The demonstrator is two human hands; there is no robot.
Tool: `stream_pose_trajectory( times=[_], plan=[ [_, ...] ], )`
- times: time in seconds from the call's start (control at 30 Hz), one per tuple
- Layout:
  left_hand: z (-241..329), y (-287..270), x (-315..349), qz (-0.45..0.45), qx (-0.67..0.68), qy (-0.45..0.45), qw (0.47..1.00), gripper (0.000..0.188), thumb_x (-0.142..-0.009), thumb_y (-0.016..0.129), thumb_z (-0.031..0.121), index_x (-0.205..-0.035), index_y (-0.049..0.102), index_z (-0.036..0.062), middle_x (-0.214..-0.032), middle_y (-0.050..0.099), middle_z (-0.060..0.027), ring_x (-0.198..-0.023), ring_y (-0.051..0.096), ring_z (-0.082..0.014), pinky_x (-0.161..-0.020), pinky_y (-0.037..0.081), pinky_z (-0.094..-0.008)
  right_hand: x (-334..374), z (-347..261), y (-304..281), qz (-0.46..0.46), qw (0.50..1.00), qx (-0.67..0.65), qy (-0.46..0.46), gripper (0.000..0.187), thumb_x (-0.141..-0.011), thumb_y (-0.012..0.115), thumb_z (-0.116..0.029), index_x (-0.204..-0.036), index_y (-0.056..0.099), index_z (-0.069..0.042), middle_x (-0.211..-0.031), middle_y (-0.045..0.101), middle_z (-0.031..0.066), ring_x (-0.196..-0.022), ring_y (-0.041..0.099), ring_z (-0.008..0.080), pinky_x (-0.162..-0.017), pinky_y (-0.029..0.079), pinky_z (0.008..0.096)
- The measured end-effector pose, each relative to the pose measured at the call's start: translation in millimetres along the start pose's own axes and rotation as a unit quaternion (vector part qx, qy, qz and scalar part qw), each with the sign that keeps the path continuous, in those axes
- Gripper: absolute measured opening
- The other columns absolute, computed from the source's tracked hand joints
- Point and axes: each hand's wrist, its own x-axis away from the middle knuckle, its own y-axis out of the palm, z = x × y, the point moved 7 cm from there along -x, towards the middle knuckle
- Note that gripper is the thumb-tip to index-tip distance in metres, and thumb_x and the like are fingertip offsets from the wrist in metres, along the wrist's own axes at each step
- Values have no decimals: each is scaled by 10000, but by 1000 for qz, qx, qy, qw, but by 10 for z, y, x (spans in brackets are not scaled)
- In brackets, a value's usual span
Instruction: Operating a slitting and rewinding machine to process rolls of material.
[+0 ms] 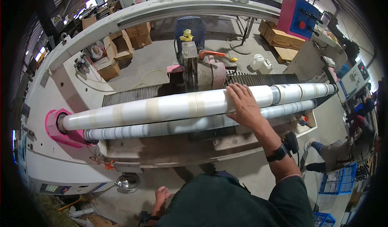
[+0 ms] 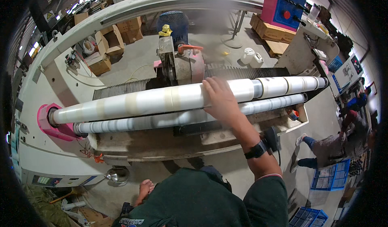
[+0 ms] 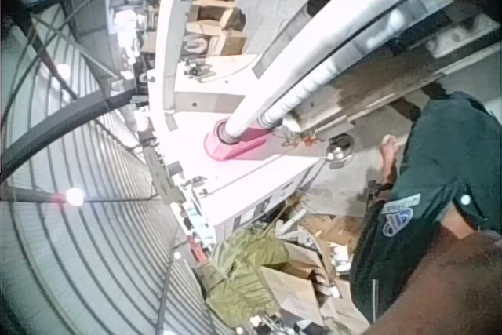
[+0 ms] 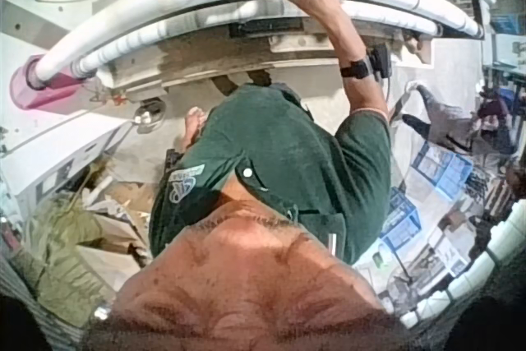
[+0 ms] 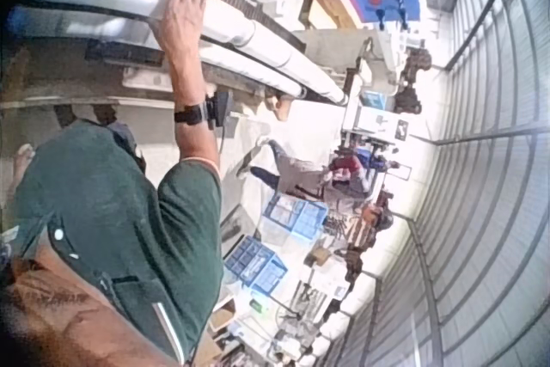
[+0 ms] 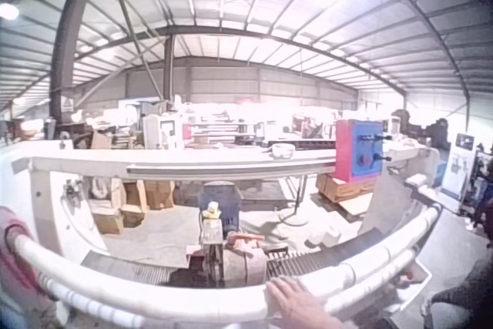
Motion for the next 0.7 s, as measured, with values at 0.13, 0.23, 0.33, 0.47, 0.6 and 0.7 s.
stream_pose_trajectory(
  times=[0.13, 0.23, 0.33, 0.47, 0.6, 0.7],
  plan=[
    [-48, -29, -5, 16, -6, -5, 1000, 389, -863, 574, 136, -1205, 485, -25, -883, 587, -102, -621, 598, -183, -518, 472, -286, -110, -111, 265, -72, 997, 32, -6, 862, -572, 799, -201, -1305, 379, -34, -1295, 442, 153, -1248, 382, 317, -1097, 243, 430],
    [-153, -91, -62, 5, 11, -8, 1000, 405, -860, 575, 131, -1213, 478, -40, -894, 591, -118, -636, 601, -195, -517, 478, -293, -167, -164, 321, -76, 996, 45, -8, 844, -556, 796, -185, -1281, 394, -30, -1261, 462, 159, -1220, 409, 314, -1086, 258, 430],
    [-205, -86, -93, -17, 13, 6, 1000, 426, -859, 574, 126, -1225, 465, -62, -910, 595, -135, -656, 600, -199, -532, 488, -298, -219, -148, 322, -66, 997, 49, -11, 780, -533, 796, -175, -1207, 432, -28, -1189, 501, 155, -1159, 455, 310, -1046, 305, 421],
    [-241, -104, -100, -2, 5, 5, 1000, 440, -855, 578, 121, -1227, 456, -81, -911, 595, -141, -649, 594, -200, -525, 485, -302, -270, -114, 416, -112, 992, 53, -3, 709, -499, 801, -164, -1105, 459, -32, -1101, 536, 140, -1077, 499, 308, -983, 356, 406],
    [-215, -95, -73, 13, 15, 11, 1000, 436, -857, 578, 119, -1217, 454, -94, -888, 585, -132, -639, 583, -194, -512, 479, -303, -243, -67, 424, -87, 995, 46, 1, 719, -487, 804, -148, -1106, 459, -27, -1112, 533, 145, -1089, 491, 318, -985, 356, 409],
    [-200, -114, -48, 22, 43, 22, 999, 411, -860, 580, 123, -1190, 467, -94, -857, 579, -122, -613, 577, -187, -506, 475, -302, -179, 2, 372, -88, 994, 56, 36, 735, -492, 798, -131, -1132, 455, -23, -1140, 521, 157, -1120, 470, 331, -1002, 345, 414]
  ],
)
